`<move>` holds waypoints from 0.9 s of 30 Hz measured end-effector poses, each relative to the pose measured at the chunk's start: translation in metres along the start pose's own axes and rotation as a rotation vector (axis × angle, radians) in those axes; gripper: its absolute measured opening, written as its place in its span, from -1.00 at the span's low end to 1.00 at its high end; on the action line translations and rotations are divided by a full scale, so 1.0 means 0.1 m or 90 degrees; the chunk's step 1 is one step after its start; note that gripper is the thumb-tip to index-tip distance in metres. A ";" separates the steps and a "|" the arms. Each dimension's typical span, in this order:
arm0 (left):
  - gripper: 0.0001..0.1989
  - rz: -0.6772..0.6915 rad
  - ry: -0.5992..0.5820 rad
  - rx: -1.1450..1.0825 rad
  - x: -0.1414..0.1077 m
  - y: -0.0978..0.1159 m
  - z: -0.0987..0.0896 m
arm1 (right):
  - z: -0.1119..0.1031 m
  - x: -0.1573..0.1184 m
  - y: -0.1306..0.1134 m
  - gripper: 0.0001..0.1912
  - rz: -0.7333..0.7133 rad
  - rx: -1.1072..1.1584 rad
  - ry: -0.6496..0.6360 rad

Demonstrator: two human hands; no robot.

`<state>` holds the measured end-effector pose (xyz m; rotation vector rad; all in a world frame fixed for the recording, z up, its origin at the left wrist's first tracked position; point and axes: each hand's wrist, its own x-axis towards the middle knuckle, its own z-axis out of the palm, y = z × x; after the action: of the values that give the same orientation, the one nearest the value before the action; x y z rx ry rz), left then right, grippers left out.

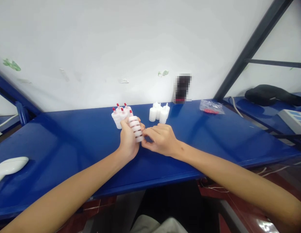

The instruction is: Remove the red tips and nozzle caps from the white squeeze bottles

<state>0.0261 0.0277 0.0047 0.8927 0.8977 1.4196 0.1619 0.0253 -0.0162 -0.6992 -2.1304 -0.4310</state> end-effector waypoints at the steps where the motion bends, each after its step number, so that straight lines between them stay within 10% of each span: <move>1: -0.60 0.023 0.009 0.024 -0.01 -0.01 0.00 | 0.00 0.01 0.00 -0.80 -0.007 -0.015 0.009; 6: -0.57 0.201 -0.068 0.257 -0.05 0.02 -0.11 | -0.08 0.16 0.15 -0.75 -0.177 0.058 -0.044; 10: -0.60 0.379 -0.230 0.522 0.02 0.13 -0.26 | -0.27 0.31 0.37 -0.77 -0.095 0.119 -0.132; 14: -0.60 0.425 -0.291 0.634 0.15 0.23 -0.37 | -0.30 0.34 0.45 -0.66 -0.043 0.139 -0.255; 27: -0.75 0.473 -0.500 0.672 0.28 0.01 -0.63 | -0.13 0.10 0.47 -0.53 -0.124 0.065 -0.237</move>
<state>-0.0324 0.0542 -0.0202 2.5611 0.6673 0.9014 0.1939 0.0582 0.0026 -0.5475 -2.5659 -0.3081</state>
